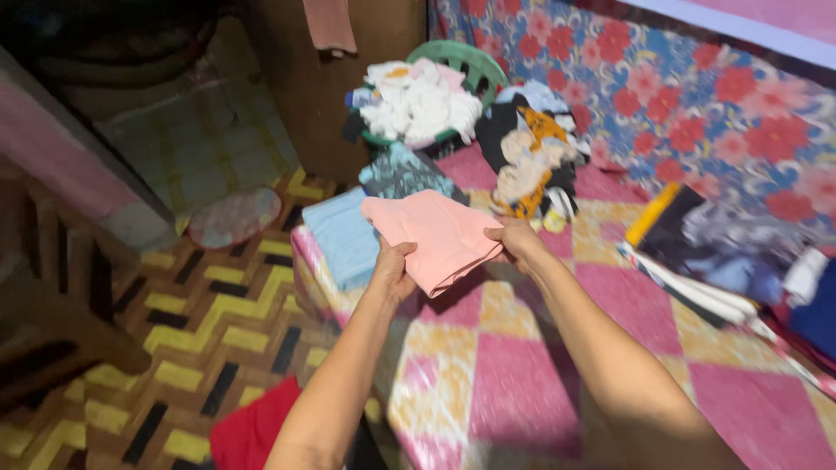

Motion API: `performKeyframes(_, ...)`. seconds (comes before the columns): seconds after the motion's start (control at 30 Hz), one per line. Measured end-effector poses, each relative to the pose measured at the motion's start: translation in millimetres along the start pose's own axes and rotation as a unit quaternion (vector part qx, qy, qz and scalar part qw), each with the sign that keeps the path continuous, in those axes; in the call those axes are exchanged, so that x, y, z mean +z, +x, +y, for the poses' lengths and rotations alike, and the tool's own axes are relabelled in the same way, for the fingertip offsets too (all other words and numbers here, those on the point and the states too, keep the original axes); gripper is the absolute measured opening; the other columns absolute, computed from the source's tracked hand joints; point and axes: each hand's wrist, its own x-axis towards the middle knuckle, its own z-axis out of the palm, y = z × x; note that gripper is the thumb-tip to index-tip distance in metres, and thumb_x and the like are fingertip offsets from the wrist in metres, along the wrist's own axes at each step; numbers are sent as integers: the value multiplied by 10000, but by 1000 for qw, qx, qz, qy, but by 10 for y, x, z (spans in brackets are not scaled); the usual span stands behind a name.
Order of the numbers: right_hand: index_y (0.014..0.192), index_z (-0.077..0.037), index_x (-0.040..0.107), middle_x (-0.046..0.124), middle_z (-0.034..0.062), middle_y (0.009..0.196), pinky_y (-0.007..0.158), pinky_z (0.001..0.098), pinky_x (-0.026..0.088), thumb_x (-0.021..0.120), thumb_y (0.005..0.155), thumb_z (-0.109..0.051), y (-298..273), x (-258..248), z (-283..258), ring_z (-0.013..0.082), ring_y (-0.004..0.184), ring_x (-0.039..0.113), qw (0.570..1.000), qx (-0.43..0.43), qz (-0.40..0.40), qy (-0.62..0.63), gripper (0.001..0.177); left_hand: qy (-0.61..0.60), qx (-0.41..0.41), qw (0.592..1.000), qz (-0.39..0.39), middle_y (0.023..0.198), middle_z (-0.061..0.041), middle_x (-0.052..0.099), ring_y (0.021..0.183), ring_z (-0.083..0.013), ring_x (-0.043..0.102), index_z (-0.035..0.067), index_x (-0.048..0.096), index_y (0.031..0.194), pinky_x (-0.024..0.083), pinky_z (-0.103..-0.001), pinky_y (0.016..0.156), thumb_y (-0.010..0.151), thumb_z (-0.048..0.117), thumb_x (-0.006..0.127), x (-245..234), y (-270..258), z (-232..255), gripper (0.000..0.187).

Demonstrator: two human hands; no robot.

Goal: The person folds a pink t-shirt, a yellow floral top, and a black polo shirt on a table and places them onto stacks of folded laundry.

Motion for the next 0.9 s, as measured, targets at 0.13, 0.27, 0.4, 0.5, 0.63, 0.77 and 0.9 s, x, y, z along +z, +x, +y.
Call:
performKeyframes(0.13, 1253, -5, 622, 750, 90, 954, 595, 324, 637, 618, 959, -89, 886, 150, -337, 150, 707, 733, 998, -38, -20, 36, 306, 12, 16, 1000, -14, 1507, -153, 453, 1311, -379, 555, 360, 191, 1552, 561, -566, 988, 831, -145, 433, 171, 735, 416, 913)
performKeyframes(0.27, 1277, -25, 679, 743, 112, 967, 534, 314, 535, 627, 970, -110, 1598, 248, -587, 175, 689, 668, 996, -81, -21, 19, 322, 21, 58, 998, -26, 1504, -163, 446, 1300, -385, 561, 345, 197, 1557, 558, -569, 992, 822, -152, 426, 178, 1401, 676, 916)
performKeyframes(0.4, 1261, 5, 651, 736, 115, 979, 566, 305, 570, 612, 963, -99, 2327, 285, -384, 176, 728, 696, 995, -89, -4, 43, 319, 18, 75, 997, 13, 1483, -188, 468, 1296, -396, 566, 260, 232, 1569, 560, -543, 999, 860, -113, 426, -103, 1992, 568, 825)
performKeyframes(0.5, 1262, 36, 671, 701, 99, 987, 551, 280, 498, 689, 940, -139, 2802, 262, 273, 131, 719, 636, 982, -170, 29, -76, 367, 116, 55, 982, 135, 1397, -167, 588, 1232, -364, 635, 94, 389, 1497, 579, -493, 969, 852, -107, 457, -507, 2236, 88, 679)
performKeyframes(0.63, 1198, 41, 712, 706, 84, 919, 576, 291, 476, 746, 899, -175, 2909, 171, 573, 121, 686, 603, 975, -172, 48, -132, 371, 235, 46, 917, 318, 1341, -184, 624, 1154, -345, 669, 19, 505, 1420, 591, -496, 917, 890, 18, 656, -804, 2547, -281, 552)
performKeyframes(0.77, 1140, 10, 765, 686, 104, 823, 542, 346, 422, 718, 898, -183, 2551, 206, 378, 171, 613, 548, 989, -101, 36, -105, 313, 109, 1, 952, 287, 1338, -239, 669, 1112, -368, 702, -63, 545, 1377, 615, -486, 862, 880, 119, 739, -937, 2795, -162, 564)
performKeyframes(0.9, 1112, 40, 744, 764, 117, 904, 673, 323, 529, 737, 881, -182, 2403, 235, 460, 166, 745, 675, 982, -153, 67, -83, 320, 215, 59, 954, 202, 1336, -186, 654, 1138, -327, 674, -10, 507, 1407, 584, -437, 898, 824, 113, 756, -720, 2787, -57, 646)
